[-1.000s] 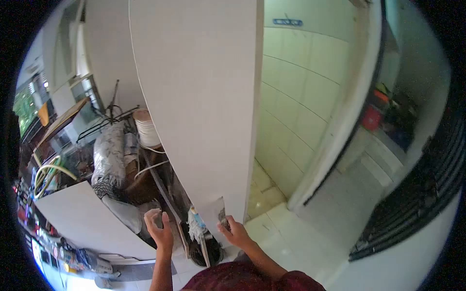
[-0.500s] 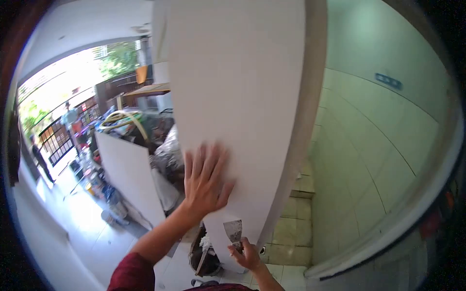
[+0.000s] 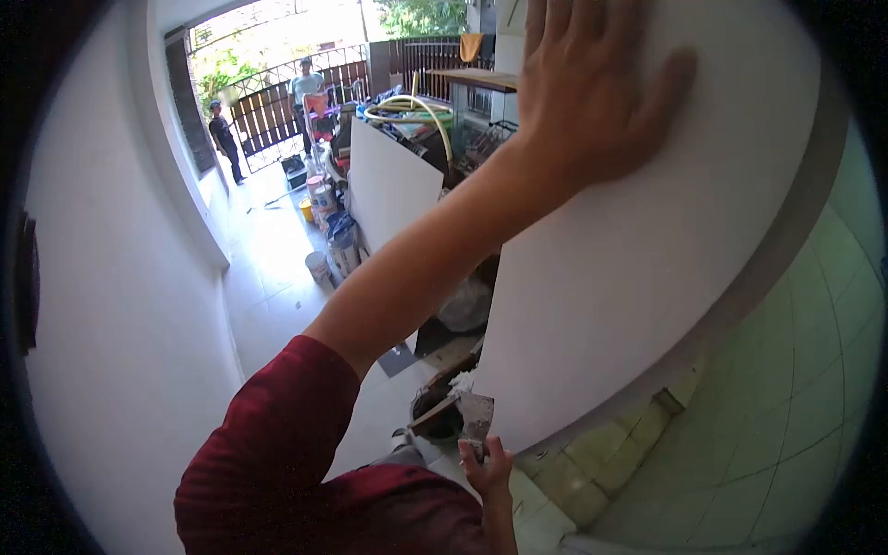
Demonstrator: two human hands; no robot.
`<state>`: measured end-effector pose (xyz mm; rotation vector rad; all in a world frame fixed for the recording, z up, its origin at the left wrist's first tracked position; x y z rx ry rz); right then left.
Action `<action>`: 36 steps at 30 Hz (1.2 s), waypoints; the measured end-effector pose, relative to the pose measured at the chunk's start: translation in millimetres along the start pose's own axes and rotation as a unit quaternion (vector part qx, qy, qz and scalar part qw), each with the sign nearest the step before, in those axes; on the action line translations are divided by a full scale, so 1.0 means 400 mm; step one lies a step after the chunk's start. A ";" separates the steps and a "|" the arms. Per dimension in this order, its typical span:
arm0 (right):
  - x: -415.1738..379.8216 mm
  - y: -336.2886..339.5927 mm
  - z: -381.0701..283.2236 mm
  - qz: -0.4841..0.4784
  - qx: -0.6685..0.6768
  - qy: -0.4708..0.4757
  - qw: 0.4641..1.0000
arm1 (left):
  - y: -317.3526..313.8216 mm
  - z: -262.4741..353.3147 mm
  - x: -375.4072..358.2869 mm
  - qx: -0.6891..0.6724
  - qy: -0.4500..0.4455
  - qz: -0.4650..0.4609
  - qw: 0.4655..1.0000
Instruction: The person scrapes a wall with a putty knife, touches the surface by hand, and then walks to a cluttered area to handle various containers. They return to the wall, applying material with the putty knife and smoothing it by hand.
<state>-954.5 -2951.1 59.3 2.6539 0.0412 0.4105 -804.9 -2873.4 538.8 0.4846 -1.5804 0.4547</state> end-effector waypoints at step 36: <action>-0.140 -0.015 0.187 0.093 -0.036 -0.157 0.983 | 0.592 0.223 -1.587 -0.318 0.638 -0.333 0.617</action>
Point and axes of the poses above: each hand's wrist, its own x-axis towards the middle knuckle, its own y-axis out of the back of the hand, z = x × y, the point moved 4 cm from there along x, towards the middle knuckle, and after that the axes turned 11 degrees about -x, right-handed, at the moved point
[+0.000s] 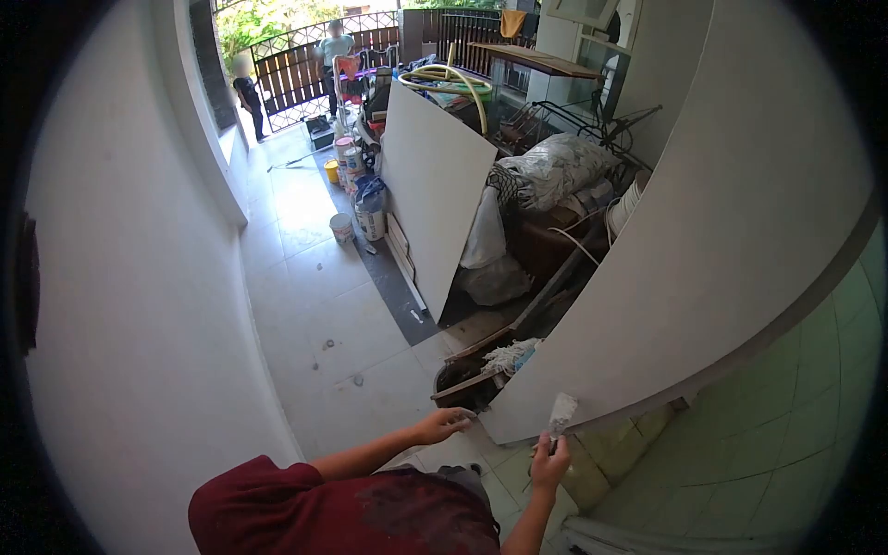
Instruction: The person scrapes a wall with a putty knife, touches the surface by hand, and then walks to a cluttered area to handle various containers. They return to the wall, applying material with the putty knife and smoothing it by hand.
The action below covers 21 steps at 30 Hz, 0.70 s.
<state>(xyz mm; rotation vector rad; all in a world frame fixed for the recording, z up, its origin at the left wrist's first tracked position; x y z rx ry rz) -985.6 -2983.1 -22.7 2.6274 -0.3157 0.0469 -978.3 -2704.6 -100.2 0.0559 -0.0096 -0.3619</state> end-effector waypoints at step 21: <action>-0.099 -0.012 -0.062 -0.448 -0.040 -0.007 0.893 | -0.255 0.048 0.002 -0.369 0.087 0.261 0.888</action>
Point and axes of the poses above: each hand's wrist, its own x-axis towards the middle knuckle, its own y-axis out of the back of the hand, z = x × y, the point moved 4 cm from there along x, towards the middle knuckle, and after that the axes turned 11 degrees about -x, right-handed, at the moved point
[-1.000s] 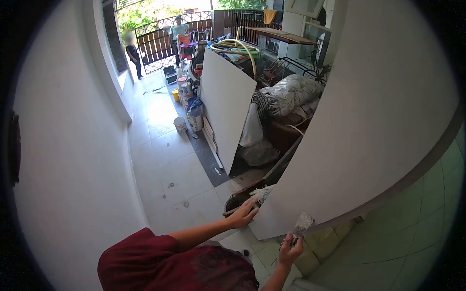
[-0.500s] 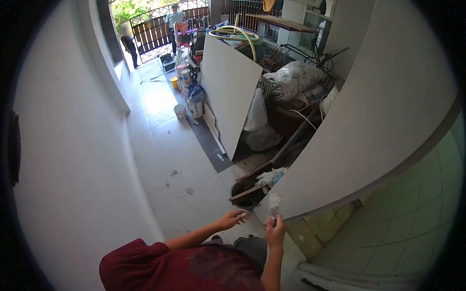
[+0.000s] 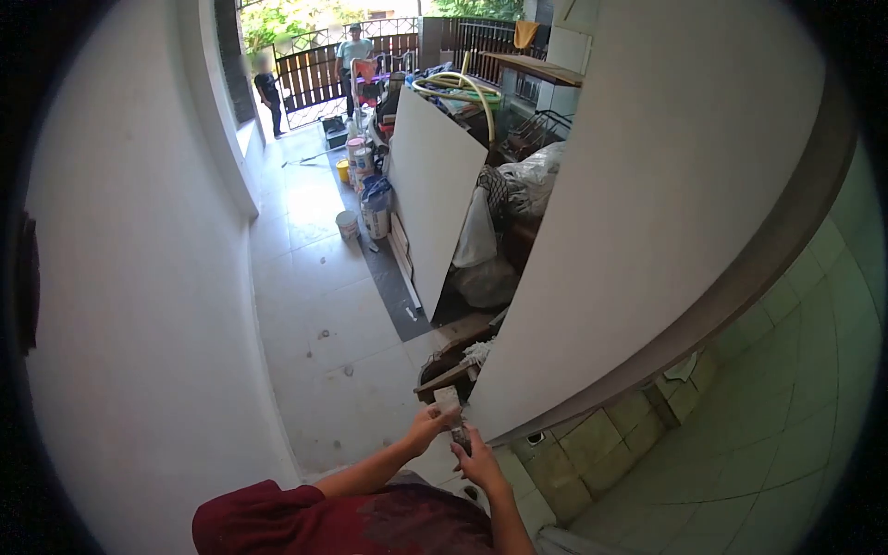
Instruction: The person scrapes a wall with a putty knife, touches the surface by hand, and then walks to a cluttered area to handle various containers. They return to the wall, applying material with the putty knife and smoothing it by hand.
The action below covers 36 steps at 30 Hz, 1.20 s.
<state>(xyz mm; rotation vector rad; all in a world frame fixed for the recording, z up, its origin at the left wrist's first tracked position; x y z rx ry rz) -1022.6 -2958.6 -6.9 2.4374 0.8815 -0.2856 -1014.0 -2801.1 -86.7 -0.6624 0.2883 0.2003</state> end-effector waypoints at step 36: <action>-0.118 0.150 0.442 -0.060 -0.220 0.006 0.974 | -0.278 -0.229 -0.080 0.303 -0.054 0.014 0.951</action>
Point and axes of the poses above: each hand's wrist, its own x-axis towards the middle knuckle, its own y-axis out of the back of the hand, z = x × y, the point moved 4 cm from there along x, towards the middle knuckle, and after that the axes turned 11 degrees about -x, right-handed, at the moved point
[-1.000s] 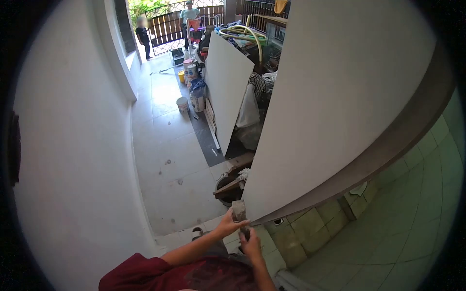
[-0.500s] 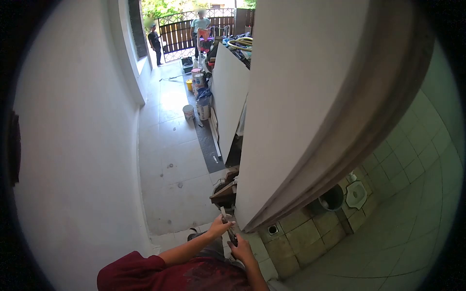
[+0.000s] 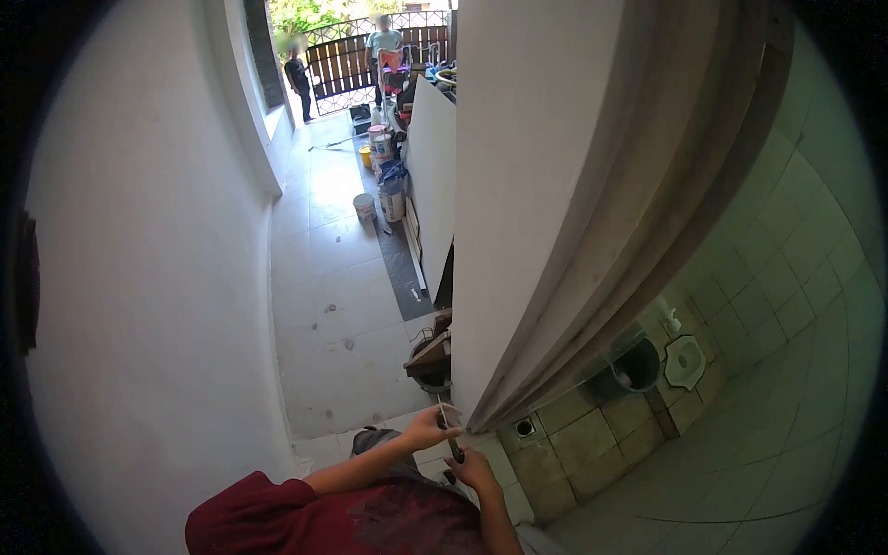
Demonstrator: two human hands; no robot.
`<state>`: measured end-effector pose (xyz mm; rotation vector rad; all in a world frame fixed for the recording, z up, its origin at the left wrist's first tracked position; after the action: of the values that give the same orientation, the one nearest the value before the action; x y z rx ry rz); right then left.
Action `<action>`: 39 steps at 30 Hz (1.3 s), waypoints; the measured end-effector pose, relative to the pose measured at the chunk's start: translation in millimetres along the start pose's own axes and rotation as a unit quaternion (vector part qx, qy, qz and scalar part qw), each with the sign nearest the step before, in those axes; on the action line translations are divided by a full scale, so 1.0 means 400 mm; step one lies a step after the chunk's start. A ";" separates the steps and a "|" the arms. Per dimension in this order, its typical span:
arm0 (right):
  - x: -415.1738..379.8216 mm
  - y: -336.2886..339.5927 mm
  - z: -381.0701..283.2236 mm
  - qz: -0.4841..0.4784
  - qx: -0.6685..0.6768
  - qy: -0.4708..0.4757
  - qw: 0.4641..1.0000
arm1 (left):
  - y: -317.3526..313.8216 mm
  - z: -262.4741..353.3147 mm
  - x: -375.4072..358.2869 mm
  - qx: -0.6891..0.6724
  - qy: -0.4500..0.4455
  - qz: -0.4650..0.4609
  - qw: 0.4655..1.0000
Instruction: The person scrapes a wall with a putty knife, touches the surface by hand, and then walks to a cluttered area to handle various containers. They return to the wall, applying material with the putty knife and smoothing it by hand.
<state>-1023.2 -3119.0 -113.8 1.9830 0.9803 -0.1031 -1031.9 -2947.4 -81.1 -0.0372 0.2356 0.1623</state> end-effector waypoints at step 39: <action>0.015 -0.015 -0.050 0.176 0.283 -0.010 0.943 | 0.337 0.410 0.056 0.426 -0.070 -0.087 0.898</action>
<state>-1029.0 -3098.7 -108.6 2.6482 0.6022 -0.2254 -994.8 -2801.8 70.8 0.8251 0.1420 -0.1289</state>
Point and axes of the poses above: each hand's wrist, its own x-axis towards the middle knuckle, its own y-axis out of the back of the hand, z = x × y, the point moved 4 cm from there along x, towards the middle knuckle, and after that the axes turned 11 degrees about -x, right-handed, at the moved point
